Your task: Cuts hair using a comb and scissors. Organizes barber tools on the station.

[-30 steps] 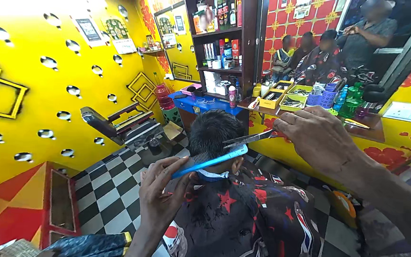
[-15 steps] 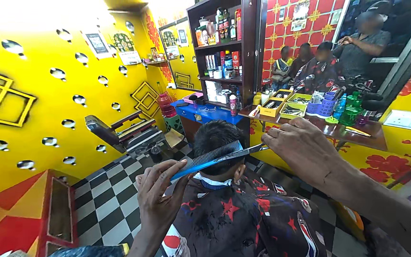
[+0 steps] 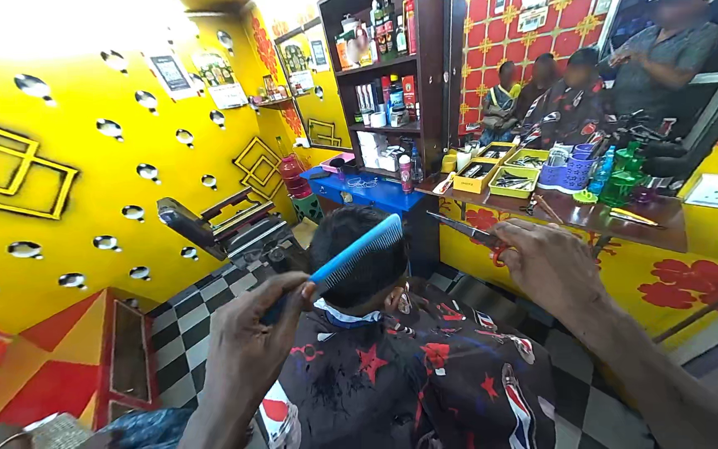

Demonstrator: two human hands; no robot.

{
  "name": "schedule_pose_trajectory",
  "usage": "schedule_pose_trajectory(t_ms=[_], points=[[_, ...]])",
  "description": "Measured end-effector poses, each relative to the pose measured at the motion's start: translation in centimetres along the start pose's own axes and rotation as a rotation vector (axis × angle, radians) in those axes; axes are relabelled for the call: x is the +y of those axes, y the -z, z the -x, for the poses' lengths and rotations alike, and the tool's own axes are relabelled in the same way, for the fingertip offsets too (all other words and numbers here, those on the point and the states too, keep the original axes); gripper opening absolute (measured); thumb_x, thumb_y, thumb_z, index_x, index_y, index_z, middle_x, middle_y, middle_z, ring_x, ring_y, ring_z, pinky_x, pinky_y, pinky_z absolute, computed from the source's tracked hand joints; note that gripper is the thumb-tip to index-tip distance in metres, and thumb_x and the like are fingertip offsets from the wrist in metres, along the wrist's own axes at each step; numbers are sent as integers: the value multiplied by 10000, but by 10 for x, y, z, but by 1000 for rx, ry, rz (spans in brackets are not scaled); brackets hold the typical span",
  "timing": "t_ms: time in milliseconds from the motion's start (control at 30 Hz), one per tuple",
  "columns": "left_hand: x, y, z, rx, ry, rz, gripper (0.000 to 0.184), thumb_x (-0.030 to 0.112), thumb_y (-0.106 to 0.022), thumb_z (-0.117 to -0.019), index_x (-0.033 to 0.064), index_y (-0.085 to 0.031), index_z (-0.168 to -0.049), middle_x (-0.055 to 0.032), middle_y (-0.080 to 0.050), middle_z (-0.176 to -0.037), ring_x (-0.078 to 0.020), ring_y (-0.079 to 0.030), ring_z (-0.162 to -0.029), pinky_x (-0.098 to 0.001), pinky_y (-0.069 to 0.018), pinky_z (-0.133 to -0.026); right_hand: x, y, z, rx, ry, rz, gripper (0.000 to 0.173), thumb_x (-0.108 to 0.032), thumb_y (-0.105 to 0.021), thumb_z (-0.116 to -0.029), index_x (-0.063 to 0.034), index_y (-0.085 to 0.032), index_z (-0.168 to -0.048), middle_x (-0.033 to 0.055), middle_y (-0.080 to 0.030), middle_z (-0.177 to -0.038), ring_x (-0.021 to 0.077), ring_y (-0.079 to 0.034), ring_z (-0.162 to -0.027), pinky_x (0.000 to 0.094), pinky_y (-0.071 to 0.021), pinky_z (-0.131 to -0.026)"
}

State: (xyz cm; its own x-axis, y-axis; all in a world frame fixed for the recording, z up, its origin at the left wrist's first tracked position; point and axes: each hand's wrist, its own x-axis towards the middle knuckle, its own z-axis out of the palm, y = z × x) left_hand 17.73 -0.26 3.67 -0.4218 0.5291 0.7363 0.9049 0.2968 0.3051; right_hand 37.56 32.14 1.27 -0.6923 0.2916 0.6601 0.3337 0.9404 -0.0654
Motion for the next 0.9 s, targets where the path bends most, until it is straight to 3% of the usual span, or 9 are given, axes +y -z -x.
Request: schedule_pose_trajectory(t_ms=[100,233,300,367,467,567,700,767,900], points=[[16,-4,19,-11,-114,-159,301,375,-557,-1024,166,-773,-1036,59,-734,-820,-55,-636,-685,-338,-468,-643,14,-14,20,-26,-29,-41,305,40,-788,-812,-101,-764,-1081,97,-760,-1051,324,-733,-868,536,-567,-746],[21,-5,30,-79,-314,-274,253,349,-552,-1056,184,-743,-1069,2,-738,-843,-109,-618,-669,-341,-416,-669,22,-29,32,-45,-32,-78,293,49,-788,-800,-109,-765,-1045,86,-761,-1032,302,-735,-861,516,-562,-736],[18,-2,22,-6,-348,-238,202,313,-565,-1055,172,-705,-1087,-14,-739,-874,-103,-636,-719,-327,-440,-725,24,-34,34,-51,-40,-98,301,55,-785,-798,-99,-764,-1056,97,-761,-1041,309,-738,-879,524,-568,-753],[22,5,2,51,-251,-167,238,268,-595,-1030,82,-735,-1080,-71,-742,-873,-119,-647,-709,-346,-486,-689,21,-36,37,-46,-72,-122,301,56,-785,-798,-93,-764,-1059,104,-759,-1029,315,-735,-870,533,-569,-754],[23,10,-20,-51,-74,-149,302,340,-596,-1006,106,-739,-1133,2,-743,-932,-51,-679,-767,-309,-550,-690,18,-31,46,-58,-121,-136,303,56,-778,-812,-77,-763,-1083,122,-758,-1063,328,-737,-898,552,-564,-766],[20,5,-6,-113,-132,-184,308,368,-599,-1003,135,-776,-1099,8,-745,-890,-97,-644,-733,-401,-461,-704,28,-32,56,-82,-104,-142,274,55,-767,-819,-78,-759,-1059,111,-757,-1040,320,-734,-873,545,-560,-745],[26,-1,9,-211,-289,-355,303,344,-556,-1023,161,-795,-1059,-12,-759,-892,-136,-650,-696,-426,-431,-719,55,-41,50,-93,-63,-166,262,55,-771,-818,-77,-764,-1044,113,-759,-1028,319,-734,-869,540,-552,-736],[35,-3,8,-232,-258,-398,309,355,-547,-1016,178,-799,-1038,-3,-760,-902,-127,-654,-708,-441,-426,-741,69,-50,37,-89,-29,-205,281,49,-778,-816,-72,-756,-1069,125,-753,-1047,331,-730,-896,549,-550,-752],[56,-2,6,-318,-8,-396,361,501,-581,-946,248,-783,-1105,60,-719,-1095,-135,-663,-958,-504,-453,-831,83,-73,13,-47,89,-297,278,58,-745,-836,-40,-742,-1097,157,-746,-1062,362,-728,-922,563,-554,-774]])
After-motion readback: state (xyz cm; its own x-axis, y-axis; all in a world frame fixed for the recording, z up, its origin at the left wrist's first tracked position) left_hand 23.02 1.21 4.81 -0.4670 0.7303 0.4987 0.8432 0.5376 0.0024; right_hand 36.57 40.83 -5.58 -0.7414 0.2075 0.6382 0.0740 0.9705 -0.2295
